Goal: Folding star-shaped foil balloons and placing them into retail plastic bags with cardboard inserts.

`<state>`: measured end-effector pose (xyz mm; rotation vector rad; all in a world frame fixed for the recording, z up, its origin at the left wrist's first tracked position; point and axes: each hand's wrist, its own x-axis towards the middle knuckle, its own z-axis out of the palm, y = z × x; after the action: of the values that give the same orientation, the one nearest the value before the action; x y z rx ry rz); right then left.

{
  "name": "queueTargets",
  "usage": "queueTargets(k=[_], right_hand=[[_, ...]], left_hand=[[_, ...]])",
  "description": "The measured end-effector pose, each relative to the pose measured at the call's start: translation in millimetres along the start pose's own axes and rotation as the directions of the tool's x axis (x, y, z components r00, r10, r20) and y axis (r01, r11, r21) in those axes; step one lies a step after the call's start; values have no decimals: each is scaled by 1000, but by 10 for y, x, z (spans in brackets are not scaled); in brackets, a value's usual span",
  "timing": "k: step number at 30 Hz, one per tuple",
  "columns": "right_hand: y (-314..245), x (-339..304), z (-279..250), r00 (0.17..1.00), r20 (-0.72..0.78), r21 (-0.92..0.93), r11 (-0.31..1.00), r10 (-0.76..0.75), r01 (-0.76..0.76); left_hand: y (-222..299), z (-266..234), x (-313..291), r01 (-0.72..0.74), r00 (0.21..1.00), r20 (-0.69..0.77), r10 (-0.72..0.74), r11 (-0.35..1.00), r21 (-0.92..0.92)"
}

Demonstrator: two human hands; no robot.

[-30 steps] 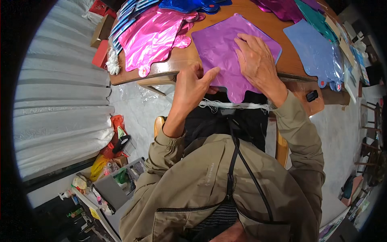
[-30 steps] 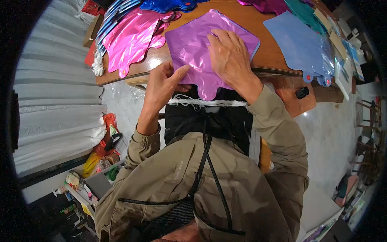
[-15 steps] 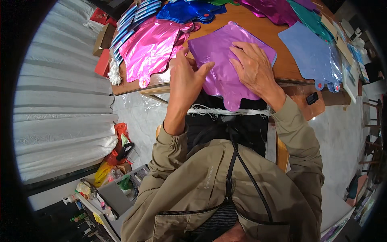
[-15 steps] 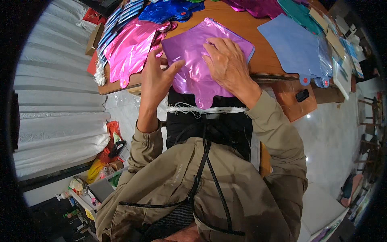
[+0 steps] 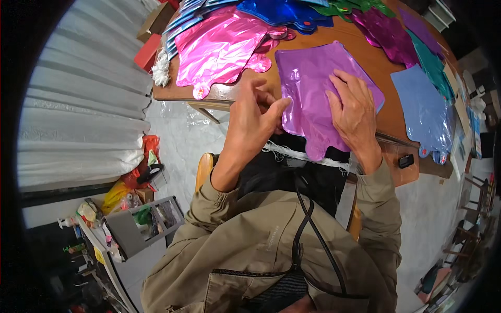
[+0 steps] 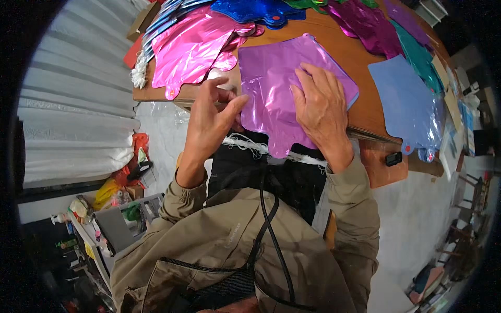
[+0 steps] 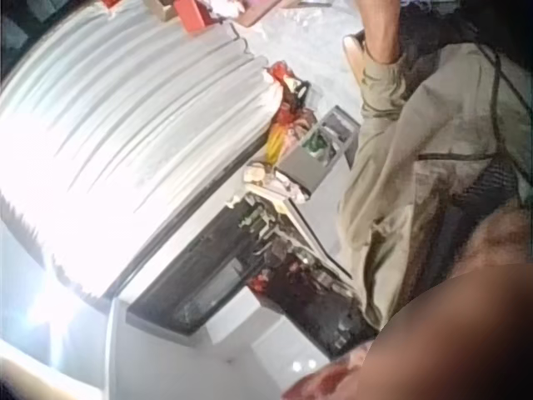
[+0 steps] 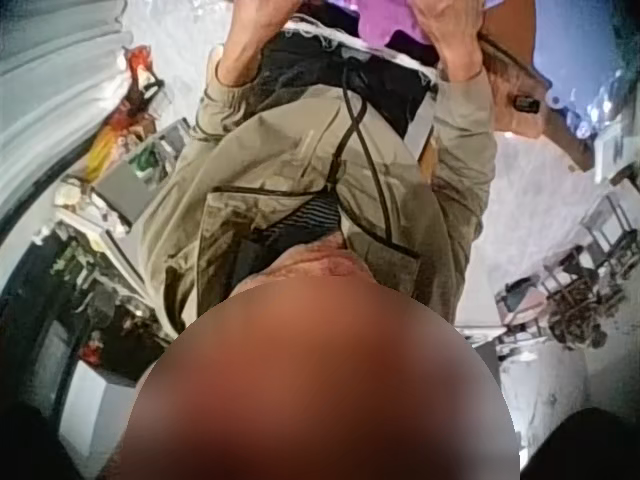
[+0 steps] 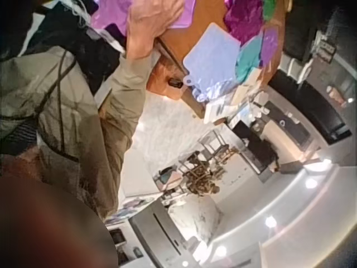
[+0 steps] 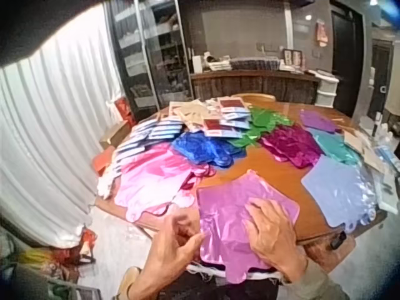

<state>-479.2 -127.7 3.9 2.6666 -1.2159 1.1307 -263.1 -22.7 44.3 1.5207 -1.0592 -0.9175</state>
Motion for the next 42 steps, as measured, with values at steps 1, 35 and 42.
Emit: queueTargets(k=[1,35,42], right_hand=[[-3,7,3,1000,8,3,1000,-3,3],[144,73,-171,993,101,128,991,-63,50],[221,17,-100,995,71,100,993,-64,57]], left_hand=[[-23,-36,-47,8,1000,-5,-8,1000,-3],[87,172,412,-263,962,132,237,936,233],[81,286,251,-286,958,165,236,835,470]])
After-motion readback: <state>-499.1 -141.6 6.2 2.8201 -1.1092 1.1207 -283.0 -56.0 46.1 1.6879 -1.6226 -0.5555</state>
